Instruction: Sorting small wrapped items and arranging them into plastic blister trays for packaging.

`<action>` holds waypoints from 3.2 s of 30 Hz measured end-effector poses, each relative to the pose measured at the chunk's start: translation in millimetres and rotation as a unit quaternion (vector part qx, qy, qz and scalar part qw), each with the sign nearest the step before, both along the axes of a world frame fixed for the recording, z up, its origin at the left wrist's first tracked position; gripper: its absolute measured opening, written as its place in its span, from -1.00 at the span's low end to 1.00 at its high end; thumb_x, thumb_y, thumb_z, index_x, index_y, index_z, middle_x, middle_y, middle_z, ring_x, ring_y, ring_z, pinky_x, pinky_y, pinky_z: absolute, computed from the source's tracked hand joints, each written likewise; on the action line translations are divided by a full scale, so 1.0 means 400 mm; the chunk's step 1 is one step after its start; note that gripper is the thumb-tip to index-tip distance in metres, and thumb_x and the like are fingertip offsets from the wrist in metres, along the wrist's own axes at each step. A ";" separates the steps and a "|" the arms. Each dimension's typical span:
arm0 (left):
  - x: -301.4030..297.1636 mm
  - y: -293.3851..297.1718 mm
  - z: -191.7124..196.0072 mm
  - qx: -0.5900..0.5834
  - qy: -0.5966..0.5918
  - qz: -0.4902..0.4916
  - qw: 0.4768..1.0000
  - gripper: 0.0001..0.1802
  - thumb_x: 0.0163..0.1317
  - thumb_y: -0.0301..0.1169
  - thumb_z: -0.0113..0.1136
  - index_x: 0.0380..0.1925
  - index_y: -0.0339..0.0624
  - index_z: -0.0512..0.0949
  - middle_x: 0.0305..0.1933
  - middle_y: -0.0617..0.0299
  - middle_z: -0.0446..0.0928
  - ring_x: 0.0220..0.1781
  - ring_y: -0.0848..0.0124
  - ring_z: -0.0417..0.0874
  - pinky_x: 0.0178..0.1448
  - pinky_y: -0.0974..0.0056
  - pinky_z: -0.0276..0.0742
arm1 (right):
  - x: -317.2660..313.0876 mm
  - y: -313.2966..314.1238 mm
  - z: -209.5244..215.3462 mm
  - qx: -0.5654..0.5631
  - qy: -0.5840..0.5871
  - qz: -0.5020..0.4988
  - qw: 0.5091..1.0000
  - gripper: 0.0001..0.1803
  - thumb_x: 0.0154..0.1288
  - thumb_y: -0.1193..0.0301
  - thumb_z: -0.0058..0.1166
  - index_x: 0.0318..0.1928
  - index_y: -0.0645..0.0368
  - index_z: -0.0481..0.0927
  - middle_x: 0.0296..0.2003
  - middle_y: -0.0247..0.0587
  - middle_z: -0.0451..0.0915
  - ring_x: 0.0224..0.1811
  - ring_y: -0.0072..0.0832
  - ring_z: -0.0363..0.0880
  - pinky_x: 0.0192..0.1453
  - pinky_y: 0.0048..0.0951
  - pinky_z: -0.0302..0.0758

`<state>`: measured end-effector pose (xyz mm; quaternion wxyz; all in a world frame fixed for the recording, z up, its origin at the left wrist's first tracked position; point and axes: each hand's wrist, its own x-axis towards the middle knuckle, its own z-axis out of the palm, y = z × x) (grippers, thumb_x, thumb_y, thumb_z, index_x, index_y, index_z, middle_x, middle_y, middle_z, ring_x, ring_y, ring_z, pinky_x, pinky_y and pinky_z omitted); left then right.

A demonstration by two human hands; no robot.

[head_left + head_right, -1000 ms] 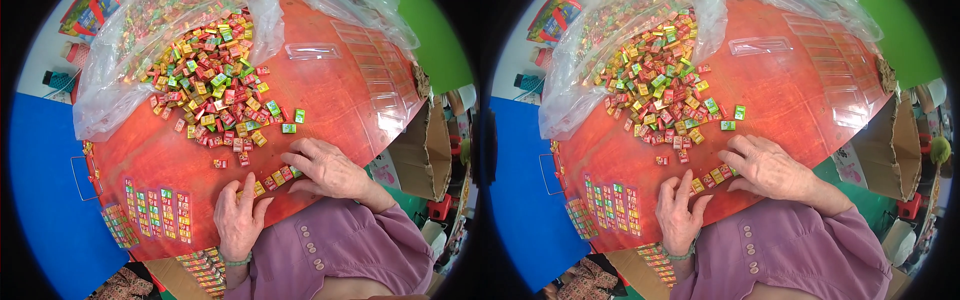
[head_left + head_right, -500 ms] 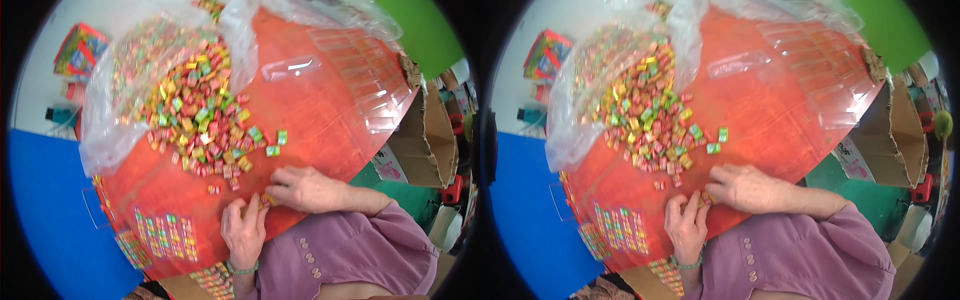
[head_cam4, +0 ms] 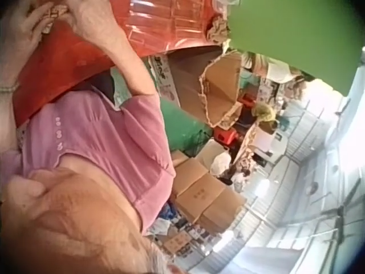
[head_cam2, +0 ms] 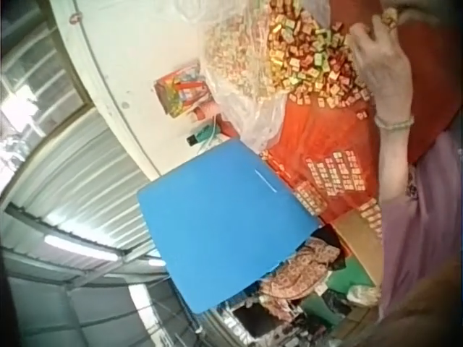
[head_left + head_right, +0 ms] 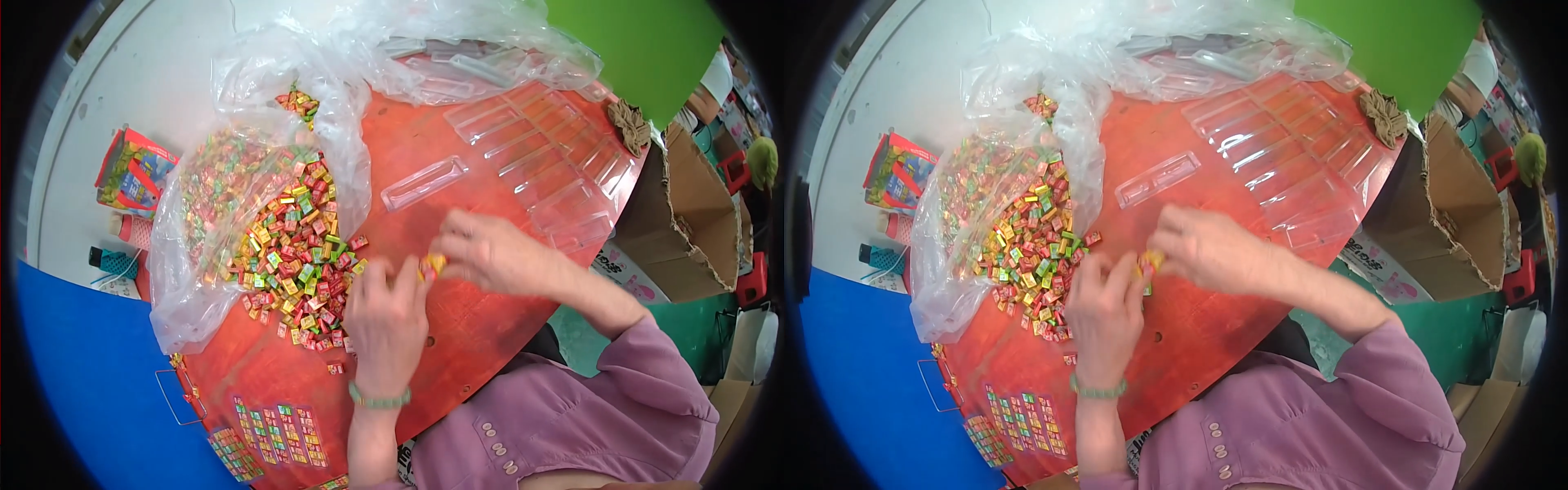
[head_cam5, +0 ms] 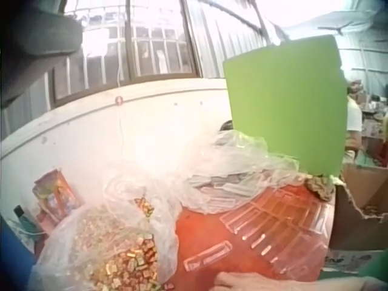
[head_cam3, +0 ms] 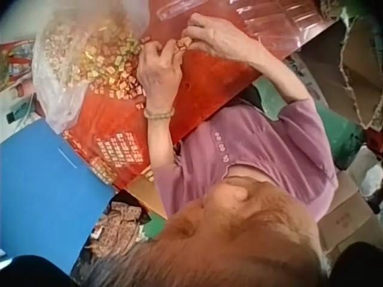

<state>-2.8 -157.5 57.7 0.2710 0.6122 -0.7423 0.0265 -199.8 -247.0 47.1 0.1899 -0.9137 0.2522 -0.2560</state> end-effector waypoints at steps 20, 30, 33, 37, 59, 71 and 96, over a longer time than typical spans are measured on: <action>0.024 -0.393 -0.167 0.047 0.049 -0.034 0.997 -0.71 0.27 -0.26 0.42 -0.03 -0.06 0.75 -0.18 0.05 0.55 -0.17 0.02 0.67 -0.10 -0.01 0.62 | -0.007 -0.352 -0.074 0.094 0.118 -0.051 0.987 -0.61 0.36 0.24 0.34 0.08 0.14 0.60 0.03 0.02 0.51 0.04 0.06 0.62 0.09 -0.02 0.57; 0.038 -0.364 -0.153 0.025 0.077 -0.070 0.994 -0.62 0.24 -0.40 0.41 0.06 -0.22 0.64 -0.07 -0.03 0.55 -0.10 -0.05 0.66 -0.04 -0.01 0.62 | -0.041 -0.343 -0.077 0.096 0.086 -0.072 0.989 -0.48 0.28 0.34 0.41 0.16 0.22 0.49 0.02 -0.01 0.48 0.08 0.01 0.57 0.11 -0.07 0.54; 0.032 -0.336 -0.135 0.048 0.062 -0.068 0.995 -0.64 0.21 -0.43 0.42 -0.01 -0.31 0.61 -0.02 -0.01 0.53 0.02 -0.03 0.63 0.04 -0.03 0.61 | -0.063 -0.338 -0.077 0.084 0.089 -0.091 0.988 -0.52 0.27 0.39 0.40 0.12 0.23 0.50 -0.03 -0.02 0.50 0.06 -0.01 0.58 0.10 -0.08 0.55; 0.034 -0.305 -0.141 0.023 -0.007 -0.073 0.997 -0.62 0.17 -0.44 0.44 -0.03 -0.37 0.62 -0.01 0.01 0.54 0.06 0.00 0.59 0.10 0.00 0.56 | -0.083 -0.327 -0.086 0.082 0.079 -0.103 0.988 -0.66 0.30 0.43 0.36 0.01 0.26 0.56 -0.10 -0.03 0.55 -0.01 -0.02 0.62 0.05 -0.09 0.58; 0.038 -0.293 -0.165 0.018 -0.052 -0.089 0.995 -0.71 0.23 -0.57 0.20 -0.06 -0.51 0.62 -0.02 -0.05 0.53 0.10 -0.01 0.53 0.23 0.06 0.55 | -0.032 -0.224 -0.088 -0.298 0.377 -0.138 0.866 -0.39 0.36 0.36 0.00 0.33 0.50 0.46 0.04 -0.11 0.55 0.07 -0.35 0.53 0.21 -0.30 0.47; 0.039 -0.320 -0.166 -0.054 -0.050 -0.081 0.994 -0.48 0.18 -0.56 0.26 0.19 -0.44 0.47 0.19 -0.14 0.48 0.23 -0.06 0.53 0.34 -0.03 0.50 | -0.023 -0.290 -0.092 -0.058 0.120 -0.097 0.986 -0.60 0.45 0.38 0.07 0.24 0.20 0.54 0.22 -0.01 0.56 0.31 0.05 0.52 0.35 0.05 0.47; -0.057 -0.173 -0.211 -0.030 -0.113 -0.010 0.993 -0.75 0.27 -0.36 0.15 -0.20 -0.28 0.70 -0.15 0.04 0.56 0.02 0.15 0.53 0.10 0.07 0.45 | -0.109 -0.086 -0.156 -0.204 0.216 -0.081 0.951 -0.49 0.20 0.66 0.10 0.21 0.31 0.57 0.21 0.09 0.60 0.22 0.02 0.58 0.31 -0.13 0.58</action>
